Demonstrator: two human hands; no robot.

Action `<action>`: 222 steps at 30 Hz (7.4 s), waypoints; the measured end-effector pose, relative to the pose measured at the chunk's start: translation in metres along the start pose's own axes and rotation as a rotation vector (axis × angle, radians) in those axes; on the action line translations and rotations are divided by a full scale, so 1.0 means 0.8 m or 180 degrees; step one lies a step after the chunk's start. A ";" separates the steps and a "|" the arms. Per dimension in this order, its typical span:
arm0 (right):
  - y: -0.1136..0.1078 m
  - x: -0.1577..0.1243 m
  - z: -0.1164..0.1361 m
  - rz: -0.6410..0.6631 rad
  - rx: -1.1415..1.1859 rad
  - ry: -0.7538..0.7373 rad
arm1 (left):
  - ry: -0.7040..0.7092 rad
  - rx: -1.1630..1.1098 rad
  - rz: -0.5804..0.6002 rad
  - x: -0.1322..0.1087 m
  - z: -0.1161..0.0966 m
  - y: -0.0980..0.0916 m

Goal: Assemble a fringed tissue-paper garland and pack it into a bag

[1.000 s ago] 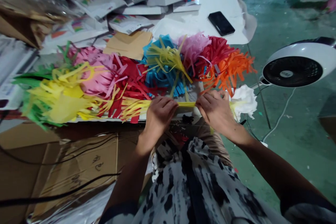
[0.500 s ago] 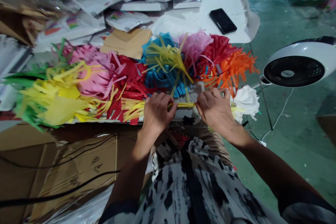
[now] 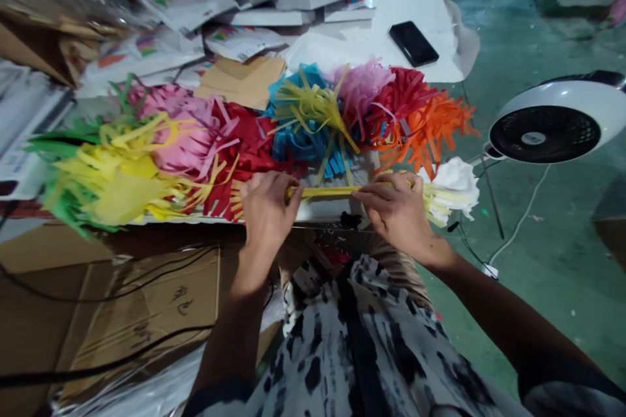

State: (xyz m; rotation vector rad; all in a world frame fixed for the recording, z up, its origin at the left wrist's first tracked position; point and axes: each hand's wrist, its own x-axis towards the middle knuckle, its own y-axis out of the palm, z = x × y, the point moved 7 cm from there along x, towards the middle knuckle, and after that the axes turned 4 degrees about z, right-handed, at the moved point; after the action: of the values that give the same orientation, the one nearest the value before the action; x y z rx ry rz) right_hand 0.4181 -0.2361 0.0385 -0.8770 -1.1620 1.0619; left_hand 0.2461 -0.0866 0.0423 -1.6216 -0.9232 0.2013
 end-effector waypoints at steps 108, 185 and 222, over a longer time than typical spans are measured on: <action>-0.020 0.014 0.036 -0.1018 -0.0483 -0.0501 | 0.1539 -0.0225 -0.0058 -0.008 -0.110 -0.015; 0.028 0.392 -0.178 0.0824 -0.0752 0.1402 | -0.2156 -0.5652 0.0489 0.006 -0.005 0.074; -0.127 0.038 0.039 -0.0138 0.1941 -0.0388 | -0.1266 -0.4407 -0.0194 -0.045 -0.084 -0.032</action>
State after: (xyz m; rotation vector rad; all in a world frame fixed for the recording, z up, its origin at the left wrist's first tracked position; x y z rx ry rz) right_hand 0.4085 -0.2350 0.1484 -0.3100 -0.8693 1.3467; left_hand 0.2498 -0.1615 0.0719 -2.8619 -1.5764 -0.2498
